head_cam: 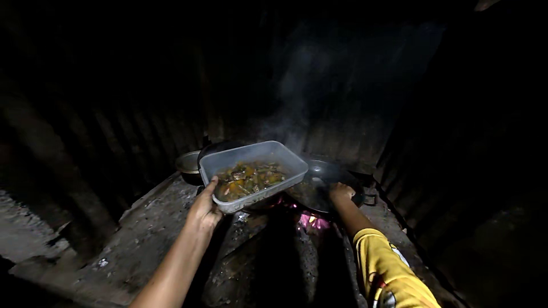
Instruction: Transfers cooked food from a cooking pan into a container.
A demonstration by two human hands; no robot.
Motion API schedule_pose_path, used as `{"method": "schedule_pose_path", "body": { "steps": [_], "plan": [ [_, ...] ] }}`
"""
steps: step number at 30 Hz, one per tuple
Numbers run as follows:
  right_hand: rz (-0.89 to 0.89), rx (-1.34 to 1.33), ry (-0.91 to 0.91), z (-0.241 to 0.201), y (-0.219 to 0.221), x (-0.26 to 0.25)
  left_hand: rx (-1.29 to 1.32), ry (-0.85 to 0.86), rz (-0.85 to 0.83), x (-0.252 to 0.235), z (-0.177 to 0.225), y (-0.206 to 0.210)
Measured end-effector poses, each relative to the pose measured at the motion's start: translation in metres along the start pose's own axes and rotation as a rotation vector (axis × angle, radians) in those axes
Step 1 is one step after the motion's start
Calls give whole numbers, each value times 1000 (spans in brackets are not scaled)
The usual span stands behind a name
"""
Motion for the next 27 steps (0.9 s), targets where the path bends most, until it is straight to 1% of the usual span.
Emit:
{"method": "schedule_pose_path", "body": {
  "steps": [1,2,4,5,6,7,10,11,14,17,19,23,24,26,27],
  "plan": [
    [-6,-39,-12,-5,3,-1,1,-1,-3,0,0,-1],
    [-30,-60,-30,-9,-4,12,2,-2,-3,0,0,-2],
    [-171,-27,-112,-10,-42,59,-8,-1,15,2,1,-3],
    [-219,-10,-151,-9,-58,74,-7,-3,22,2,1,-3],
    [-252,-11,-172,-7,-64,77,-5,-7,27,3,0,-4],
    [-277,-50,-178,-4,-68,76,-6,-10,31,3,-1,-4],
    [-301,-117,-199,13,-50,29,-14,-28,25,3,-4,-4],
    [-308,-115,-211,19,-48,23,-19,-34,20,2,-5,-5],
    [-267,-49,-243,34,-50,-1,-15,-35,6,1,-8,-5],
    [-243,-5,-202,44,-75,-3,-4,-36,5,1,-11,-2],
    [-197,-21,-172,54,-91,-9,-10,-41,14,-1,-13,1],
    [-65,-17,-145,80,-118,-54,-13,-37,10,-6,-18,8],
    [-45,-51,-134,83,-131,-54,-20,-38,2,-5,-18,11],
    [-30,-148,-136,86,-165,-30,-35,-42,-7,-5,-20,16],
    [-13,-134,-150,87,-179,-23,-34,-43,-4,-7,-22,18]
  ]
}}
Point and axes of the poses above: each hand's wrist, its own x-axis away from the middle knuckle, its own y-axis out of the palm, z = x × y, the point moved 1 cm from there along -x, towards the middle knuckle, and after that the axes turned 5 degrees about y, right-handed, at the moved point
